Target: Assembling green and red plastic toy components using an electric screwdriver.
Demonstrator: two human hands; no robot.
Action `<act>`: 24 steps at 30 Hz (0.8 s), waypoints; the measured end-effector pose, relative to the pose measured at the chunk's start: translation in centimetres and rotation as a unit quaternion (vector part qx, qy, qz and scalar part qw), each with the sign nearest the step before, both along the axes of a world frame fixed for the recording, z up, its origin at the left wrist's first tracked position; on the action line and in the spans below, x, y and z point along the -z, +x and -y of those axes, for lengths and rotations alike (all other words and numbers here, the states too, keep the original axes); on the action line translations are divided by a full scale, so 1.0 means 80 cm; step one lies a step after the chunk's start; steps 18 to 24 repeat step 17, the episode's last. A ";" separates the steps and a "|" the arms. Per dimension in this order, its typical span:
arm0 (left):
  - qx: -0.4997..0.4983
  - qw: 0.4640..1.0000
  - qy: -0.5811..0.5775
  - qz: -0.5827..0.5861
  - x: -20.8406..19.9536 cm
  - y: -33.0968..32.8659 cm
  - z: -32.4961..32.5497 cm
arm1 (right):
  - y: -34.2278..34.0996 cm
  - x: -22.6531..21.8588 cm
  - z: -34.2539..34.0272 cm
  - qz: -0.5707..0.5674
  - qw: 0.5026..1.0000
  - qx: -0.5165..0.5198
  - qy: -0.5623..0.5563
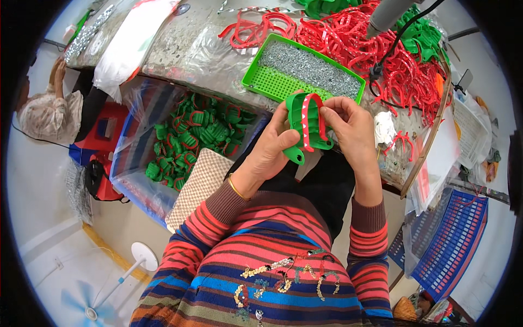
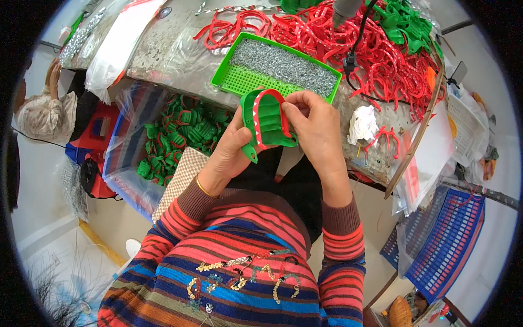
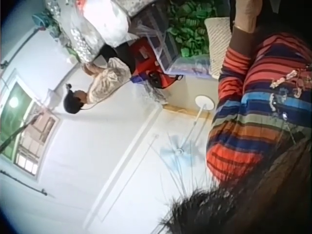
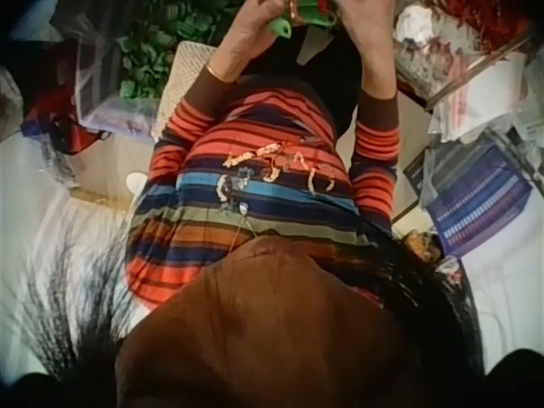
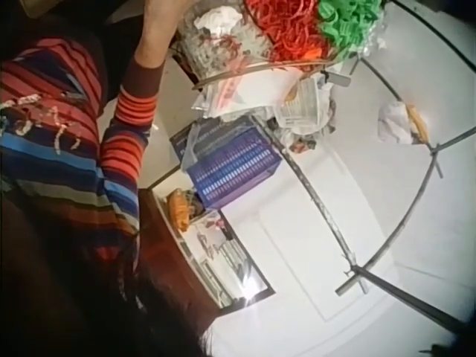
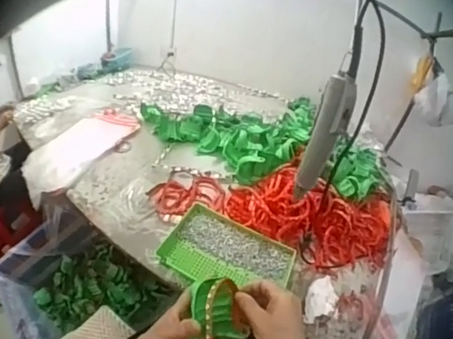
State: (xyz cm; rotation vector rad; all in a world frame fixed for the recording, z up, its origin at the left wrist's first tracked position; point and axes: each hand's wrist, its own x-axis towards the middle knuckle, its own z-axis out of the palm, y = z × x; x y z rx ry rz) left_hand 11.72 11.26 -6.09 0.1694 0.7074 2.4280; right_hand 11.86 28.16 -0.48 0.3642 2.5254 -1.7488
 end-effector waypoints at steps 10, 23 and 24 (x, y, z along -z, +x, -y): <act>-0.004 1.000 -0.023 -0.008 0.001 0.000 0.001 | 0.004 0.007 0.006 -0.031 0.997 0.002 0.071; -0.006 0.997 -0.067 -0.036 -0.003 0.001 0.002 | 0.006 0.009 0.009 -0.021 0.996 0.019 0.081; -0.006 0.997 -0.067 -0.036 -0.003 0.001 0.002 | 0.006 0.009 0.009 -0.021 0.996 0.019 0.081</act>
